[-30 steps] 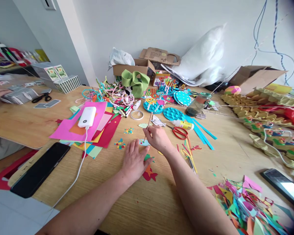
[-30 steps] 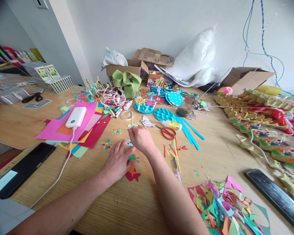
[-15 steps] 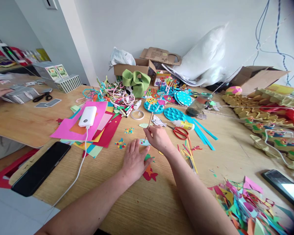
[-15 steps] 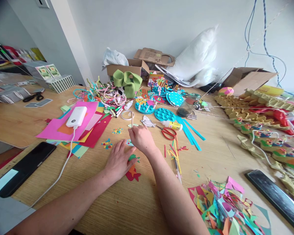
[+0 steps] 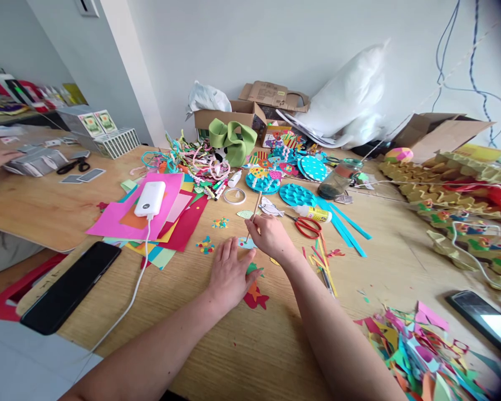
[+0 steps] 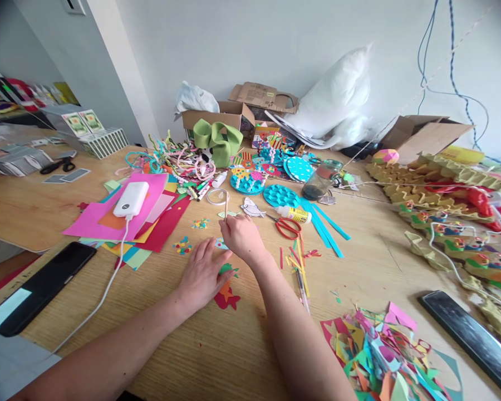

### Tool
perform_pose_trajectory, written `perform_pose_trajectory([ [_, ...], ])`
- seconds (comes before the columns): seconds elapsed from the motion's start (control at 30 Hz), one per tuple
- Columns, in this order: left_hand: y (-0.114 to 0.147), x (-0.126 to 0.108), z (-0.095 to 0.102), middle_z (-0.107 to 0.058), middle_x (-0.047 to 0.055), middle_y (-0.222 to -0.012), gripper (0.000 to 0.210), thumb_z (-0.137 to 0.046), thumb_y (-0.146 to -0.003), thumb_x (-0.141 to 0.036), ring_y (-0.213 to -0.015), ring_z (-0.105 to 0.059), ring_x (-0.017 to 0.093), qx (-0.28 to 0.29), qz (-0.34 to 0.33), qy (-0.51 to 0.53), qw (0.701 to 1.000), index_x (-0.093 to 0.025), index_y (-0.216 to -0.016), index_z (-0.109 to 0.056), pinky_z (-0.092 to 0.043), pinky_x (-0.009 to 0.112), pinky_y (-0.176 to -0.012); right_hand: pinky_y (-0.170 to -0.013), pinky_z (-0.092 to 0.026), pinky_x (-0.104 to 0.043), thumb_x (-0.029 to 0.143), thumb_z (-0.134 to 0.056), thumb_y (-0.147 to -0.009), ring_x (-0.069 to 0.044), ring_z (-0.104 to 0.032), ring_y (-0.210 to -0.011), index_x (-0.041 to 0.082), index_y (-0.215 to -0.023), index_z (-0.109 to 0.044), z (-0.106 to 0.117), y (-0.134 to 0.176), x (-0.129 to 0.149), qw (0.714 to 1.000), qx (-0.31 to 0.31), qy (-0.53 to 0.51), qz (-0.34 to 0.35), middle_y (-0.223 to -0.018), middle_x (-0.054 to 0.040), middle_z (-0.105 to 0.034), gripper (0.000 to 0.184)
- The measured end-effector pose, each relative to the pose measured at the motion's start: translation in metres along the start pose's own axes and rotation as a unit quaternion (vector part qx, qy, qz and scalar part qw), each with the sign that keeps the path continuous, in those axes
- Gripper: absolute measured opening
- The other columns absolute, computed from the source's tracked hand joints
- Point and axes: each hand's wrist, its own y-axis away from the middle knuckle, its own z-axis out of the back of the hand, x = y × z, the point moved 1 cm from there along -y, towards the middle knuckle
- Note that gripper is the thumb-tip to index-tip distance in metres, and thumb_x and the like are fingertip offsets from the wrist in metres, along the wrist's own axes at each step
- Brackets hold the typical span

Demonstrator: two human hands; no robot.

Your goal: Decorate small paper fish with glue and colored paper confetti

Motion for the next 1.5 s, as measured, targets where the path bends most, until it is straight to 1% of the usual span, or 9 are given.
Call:
perform_pose_trajectory([
  [0.3,0.002,0.0,0.001,-0.046,0.015,-0.139,0.045,-0.051,-0.093,-0.051,-0.13,-0.04,0.036,-0.006,-0.003,-0.009,1.0,-0.027,-0.13,-0.058,-0.034,0.056,-0.108,-0.065,-0.039,-0.025,0.024,-0.047,-0.095,-0.017,-0.063,-0.067,0.018,-0.067,-0.059,0.011,0.0,-0.001,0.995,0.012,-0.081,-0.05,-0.069,-0.0069,-0.068,0.032],
  [0.47,0.0,0.0,0.001,-0.046,0.016,-0.139,0.044,-0.052,-0.093,-0.051,-0.13,-0.039,0.036,-0.009,-0.003,-0.004,1.0,-0.027,-0.128,-0.06,-0.034,0.056,-0.107,-0.062,-0.038,-0.025,0.023,-0.047,-0.095,-0.017,-0.062,-0.064,0.018,-0.068,-0.06,0.008,-0.001,0.0,0.996,0.023,-0.074,-0.049,-0.067,-0.0069,-0.067,0.031],
  [0.67,0.0,0.0,0.001,-0.046,0.016,-0.139,0.044,-0.053,-0.092,-0.051,-0.13,-0.039,0.036,-0.013,-0.004,0.0,1.0,-0.026,-0.128,-0.059,-0.034,0.057,-0.108,-0.064,-0.04,-0.025,0.027,-0.045,-0.095,-0.017,-0.063,-0.066,0.019,-0.068,-0.061,0.003,0.0,-0.003,0.994,0.003,-0.101,-0.051,-0.071,-0.0073,-0.069,0.033],
  [0.77,0.0,-0.001,0.001,-0.045,0.016,-0.139,0.044,-0.055,-0.091,-0.051,-0.13,-0.039,0.036,-0.011,-0.001,0.002,1.0,-0.026,-0.128,-0.059,-0.034,0.057,-0.108,-0.062,-0.039,-0.025,0.027,-0.046,-0.094,-0.017,-0.062,-0.065,0.019,-0.067,-0.06,0.002,0.0,-0.004,0.993,0.007,-0.104,-0.052,-0.07,-0.0071,-0.069,0.032],
  [0.9,0.001,-0.001,0.0,-0.045,0.014,-0.139,0.045,-0.053,-0.092,-0.051,-0.131,-0.038,0.036,-0.005,0.004,-0.002,1.0,-0.027,-0.129,-0.059,-0.033,0.057,-0.108,-0.061,-0.038,-0.026,0.03,-0.044,-0.095,-0.016,-0.06,-0.061,0.019,-0.065,-0.058,0.002,0.0,-0.006,0.993,-0.012,-0.103,-0.05,-0.065,-0.0063,-0.066,0.034],
  [1.03,0.0,-0.002,0.002,-0.045,0.014,-0.139,0.045,-0.053,-0.092,-0.052,-0.13,-0.039,0.035,-0.003,0.005,-0.001,1.0,-0.027,-0.129,-0.058,-0.033,0.056,-0.108,-0.059,-0.037,-0.026,0.03,-0.044,-0.095,-0.016,-0.06,-0.059,0.019,-0.065,-0.057,0.002,0.001,-0.007,0.992,-0.003,-0.112,-0.052,-0.064,-0.0056,-0.066,0.034],
  [1.27,0.001,-0.002,0.002,-0.045,0.013,-0.139,0.045,-0.052,-0.092,-0.053,-0.129,-0.039,0.035,-0.004,0.008,0.0,1.0,-0.027,-0.129,-0.058,-0.033,0.056,-0.108,-0.06,-0.038,-0.026,0.029,-0.046,-0.093,-0.017,-0.062,-0.062,0.02,-0.064,-0.058,0.002,0.0,-0.004,0.992,-0.01,-0.113,-0.063,-0.065,-0.0062,-0.068,0.033],
  [1.4,0.0,-0.001,0.0,-0.045,0.013,-0.141,0.049,-0.051,-0.092,-0.054,-0.131,-0.037,0.035,0.003,0.013,0.004,1.0,-0.029,-0.133,-0.054,-0.032,0.056,-0.109,-0.062,-0.041,-0.027,0.033,-0.046,-0.093,-0.018,-0.064,-0.062,0.02,-0.064,-0.059,0.008,0.0,-0.003,0.981,-0.033,-0.162,-0.097,-0.067,-0.0067,-0.07,0.035],
  [1.5,0.0,-0.001,0.0,-0.044,0.014,-0.143,0.053,-0.05,-0.092,-0.055,-0.133,-0.037,0.035,0.013,0.019,0.005,1.0,-0.03,-0.139,-0.049,-0.031,0.056,-0.109,-0.064,-0.044,-0.027,0.036,-0.047,-0.093,-0.018,-0.065,-0.065,0.019,-0.068,-0.061,0.015,0.0,0.002,0.964,-0.066,-0.234,-0.106,-0.069,-0.0063,-0.071,0.033],
])
